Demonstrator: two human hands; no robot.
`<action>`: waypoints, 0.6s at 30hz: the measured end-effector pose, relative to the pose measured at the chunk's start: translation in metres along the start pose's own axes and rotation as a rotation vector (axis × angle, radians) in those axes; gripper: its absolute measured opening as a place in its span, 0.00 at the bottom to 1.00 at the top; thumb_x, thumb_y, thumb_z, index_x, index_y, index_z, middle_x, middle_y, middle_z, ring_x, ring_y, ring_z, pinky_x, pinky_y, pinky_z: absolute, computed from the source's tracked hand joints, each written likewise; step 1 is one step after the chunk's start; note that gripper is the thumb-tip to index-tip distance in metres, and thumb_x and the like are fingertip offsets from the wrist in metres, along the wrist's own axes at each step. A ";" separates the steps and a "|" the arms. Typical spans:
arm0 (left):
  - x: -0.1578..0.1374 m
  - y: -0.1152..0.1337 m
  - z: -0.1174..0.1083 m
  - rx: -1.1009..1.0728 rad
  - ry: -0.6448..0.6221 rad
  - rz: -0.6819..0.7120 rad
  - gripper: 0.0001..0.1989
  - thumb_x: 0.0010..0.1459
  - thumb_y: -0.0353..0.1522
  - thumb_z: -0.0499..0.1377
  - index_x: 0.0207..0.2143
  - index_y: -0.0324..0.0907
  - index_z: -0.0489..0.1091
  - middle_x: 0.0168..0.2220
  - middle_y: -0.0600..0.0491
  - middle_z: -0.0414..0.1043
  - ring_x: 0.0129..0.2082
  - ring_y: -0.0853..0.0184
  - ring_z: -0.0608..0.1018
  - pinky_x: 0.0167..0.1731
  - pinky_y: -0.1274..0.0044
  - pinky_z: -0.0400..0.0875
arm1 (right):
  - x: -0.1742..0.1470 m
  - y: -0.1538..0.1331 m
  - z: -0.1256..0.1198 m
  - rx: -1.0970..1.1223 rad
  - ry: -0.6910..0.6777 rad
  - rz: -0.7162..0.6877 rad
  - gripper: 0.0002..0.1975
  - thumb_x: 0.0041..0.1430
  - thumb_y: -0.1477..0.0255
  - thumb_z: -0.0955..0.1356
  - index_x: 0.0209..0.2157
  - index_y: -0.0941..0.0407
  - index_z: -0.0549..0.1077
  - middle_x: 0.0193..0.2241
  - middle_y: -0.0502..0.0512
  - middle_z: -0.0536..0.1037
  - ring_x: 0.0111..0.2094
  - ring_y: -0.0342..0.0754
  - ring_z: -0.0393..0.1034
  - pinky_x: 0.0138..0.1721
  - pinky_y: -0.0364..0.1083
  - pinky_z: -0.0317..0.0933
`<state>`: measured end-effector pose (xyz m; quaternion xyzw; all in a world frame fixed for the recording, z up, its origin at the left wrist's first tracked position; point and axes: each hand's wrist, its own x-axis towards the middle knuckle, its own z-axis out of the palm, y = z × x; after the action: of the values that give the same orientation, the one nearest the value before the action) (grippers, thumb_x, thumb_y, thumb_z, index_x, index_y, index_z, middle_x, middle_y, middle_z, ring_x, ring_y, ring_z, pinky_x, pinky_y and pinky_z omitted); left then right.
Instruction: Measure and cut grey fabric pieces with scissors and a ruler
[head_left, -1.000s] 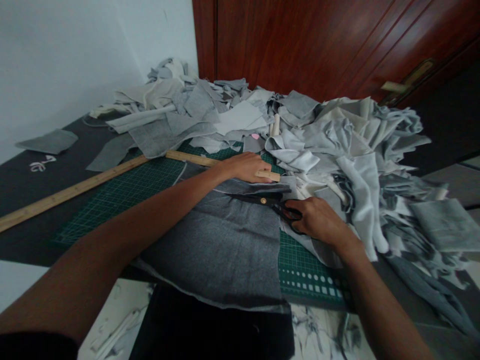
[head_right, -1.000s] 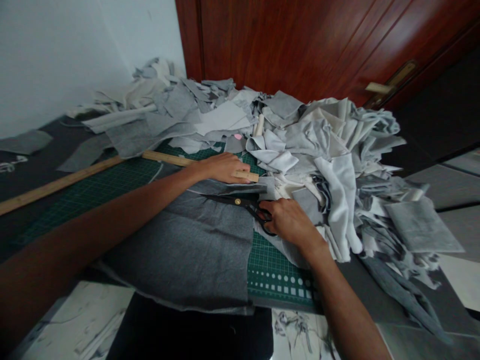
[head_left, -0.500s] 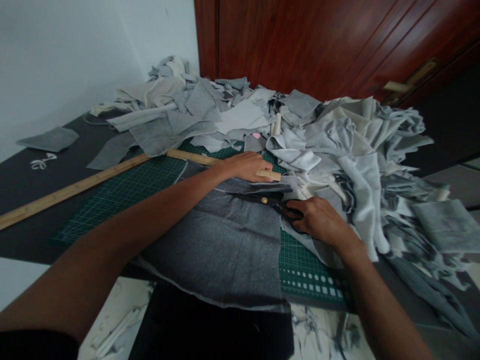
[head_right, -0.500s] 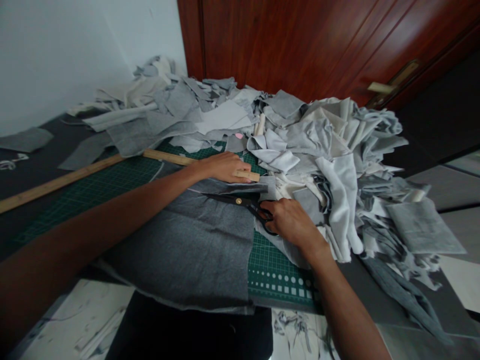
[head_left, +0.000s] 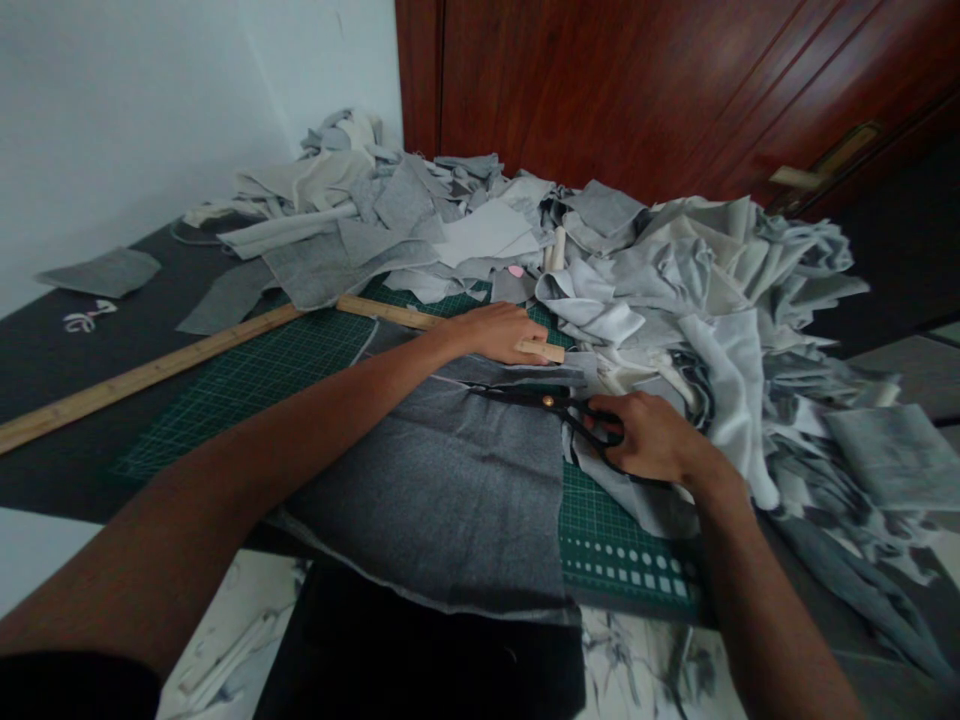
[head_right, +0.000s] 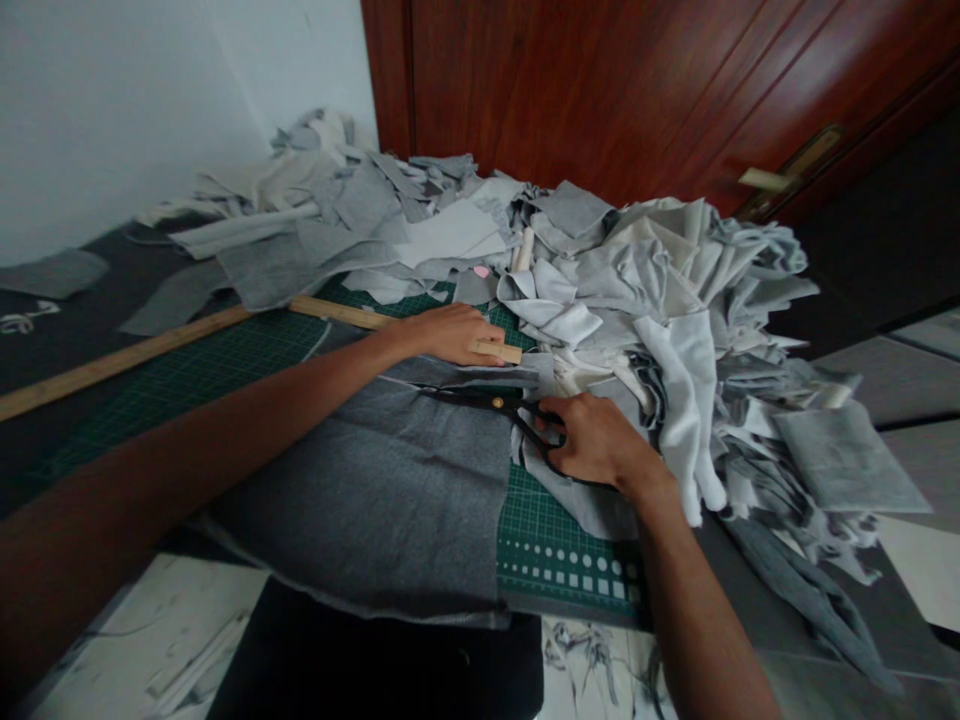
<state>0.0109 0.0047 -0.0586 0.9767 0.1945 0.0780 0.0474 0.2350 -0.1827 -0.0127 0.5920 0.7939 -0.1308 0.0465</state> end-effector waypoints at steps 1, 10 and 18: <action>0.000 0.000 0.000 0.003 0.002 0.003 0.24 0.67 0.52 0.53 0.46 0.45 0.78 0.34 0.47 0.80 0.34 0.58 0.80 0.34 0.72 0.62 | 0.001 0.001 0.001 0.031 -0.007 -0.005 0.07 0.51 0.73 0.70 0.35 0.54 0.75 0.29 0.53 0.80 0.29 0.50 0.72 0.31 0.45 0.52; -0.002 0.005 -0.004 -0.001 -0.002 -0.015 0.22 0.67 0.51 0.54 0.44 0.45 0.79 0.34 0.47 0.81 0.35 0.58 0.80 0.36 0.72 0.65 | 0.009 0.007 0.014 0.184 -0.003 -0.119 0.03 0.52 0.72 0.68 0.30 0.55 0.70 0.27 0.51 0.75 0.26 0.45 0.65 0.29 0.44 0.52; -0.002 0.002 -0.002 -0.010 0.027 0.003 0.22 0.67 0.51 0.54 0.45 0.46 0.79 0.34 0.47 0.81 0.33 0.59 0.80 0.34 0.72 0.63 | 0.009 0.007 0.013 0.186 -0.028 -0.118 0.03 0.53 0.73 0.68 0.31 0.55 0.70 0.26 0.50 0.74 0.26 0.44 0.63 0.29 0.44 0.51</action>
<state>0.0099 0.0019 -0.0567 0.9755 0.1934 0.0922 0.0495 0.2378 -0.1763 -0.0282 0.5438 0.8112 -0.2148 -0.0052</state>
